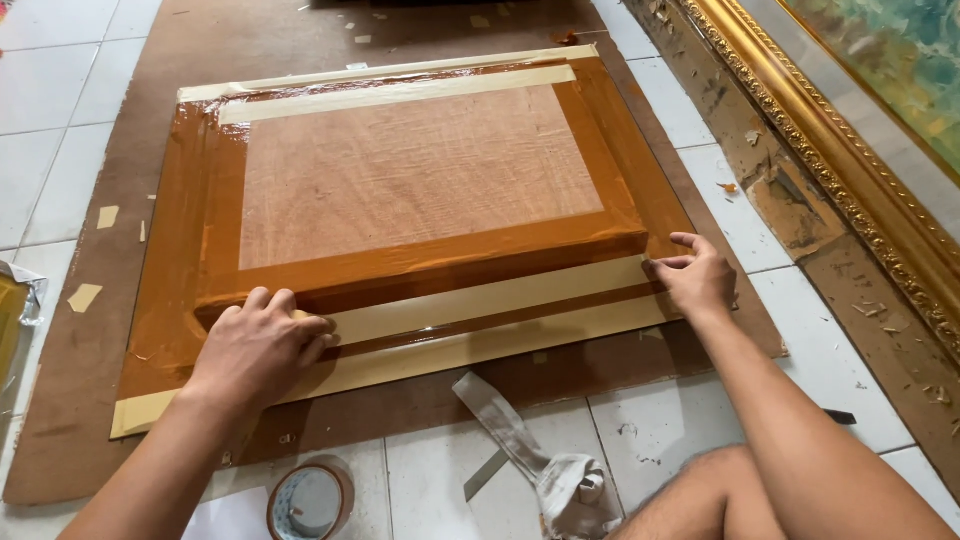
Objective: Applying brown adhesive tape to the back of a picture frame and smoothing it with a cloth to seal the backing.
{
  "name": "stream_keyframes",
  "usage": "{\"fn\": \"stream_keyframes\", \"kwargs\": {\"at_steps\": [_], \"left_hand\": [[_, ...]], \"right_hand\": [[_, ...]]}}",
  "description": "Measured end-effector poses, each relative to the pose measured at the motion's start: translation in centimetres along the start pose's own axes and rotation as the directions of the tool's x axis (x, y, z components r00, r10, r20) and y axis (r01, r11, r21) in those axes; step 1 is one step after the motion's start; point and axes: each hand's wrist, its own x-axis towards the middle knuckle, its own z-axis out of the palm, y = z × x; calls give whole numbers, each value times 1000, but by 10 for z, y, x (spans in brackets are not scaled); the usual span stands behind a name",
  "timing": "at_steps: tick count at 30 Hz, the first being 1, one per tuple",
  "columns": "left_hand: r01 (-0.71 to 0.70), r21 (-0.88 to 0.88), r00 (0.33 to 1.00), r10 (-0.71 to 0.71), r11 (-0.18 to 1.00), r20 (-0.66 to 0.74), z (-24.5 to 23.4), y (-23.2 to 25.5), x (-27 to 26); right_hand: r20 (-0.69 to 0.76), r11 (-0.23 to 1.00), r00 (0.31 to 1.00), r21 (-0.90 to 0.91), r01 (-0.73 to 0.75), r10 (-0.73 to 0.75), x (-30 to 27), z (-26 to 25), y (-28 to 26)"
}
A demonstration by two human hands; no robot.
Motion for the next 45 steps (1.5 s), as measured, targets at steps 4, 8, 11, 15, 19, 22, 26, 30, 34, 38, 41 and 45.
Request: {"fn": "stream_keyframes", "kwargs": {"at_steps": [4, 8, 11, 15, 19, 22, 26, 30, 34, 38, 41, 45], "left_hand": [[14, -15, 1000, -14, 1000, 8, -1, 1, -3], [11, -7, 1000, -11, 1000, -3, -1, 0, -2], [7, 7, 999, -7, 1000, -36, 5, -3, 1], [19, 28, 998, -17, 999, -65, 11, -3, 4], [30, 20, 998, -29, 999, -61, 24, -2, 6], [30, 28, 999, -29, 999, -41, 25, -2, 7], [36, 23, 999, -35, 999, -36, 26, -2, 8], [45, 17, 999, -45, 999, -8, 26, -2, 8], [29, 25, 999, -28, 999, -24, 25, -2, 8], [29, 27, 999, -29, 999, -22, 28, -4, 9], [28, 32, 999, -26, 999, -36, 29, -4, 10], [37, 10, 999, -36, 999, -24, 20, -4, 8]], "right_hand": [[3, 998, 1000, 60, 10, -11, -3, -3, -3], [2, 995, 1000, 93, 27, -27, -2, -2, -2], [-3, 999, 1000, 49, 9, -9, 3, 2, 2], [-8, 1000, 1000, 17, -4, 4, 7, 6, 5], [-7, 1000, 1000, -14, -17, 16, 16, 11, 13], [-8, 999, 999, 0, -34, 34, 5, 6, -2], [-24, 999, 999, 11, -33, 33, 0, 5, -11], [-81, 999, 997, -47, 2, -6, 14, 15, 12], [-75, 967, 975, -162, 197, -211, 13, 26, 40], [73, 890, 947, -324, 320, -314, -12, 17, 14], [212, 716, 909, -562, 414, -359, -22, 11, 2], [185, 645, 926, -673, 363, -329, -20, 7, -1]]}}
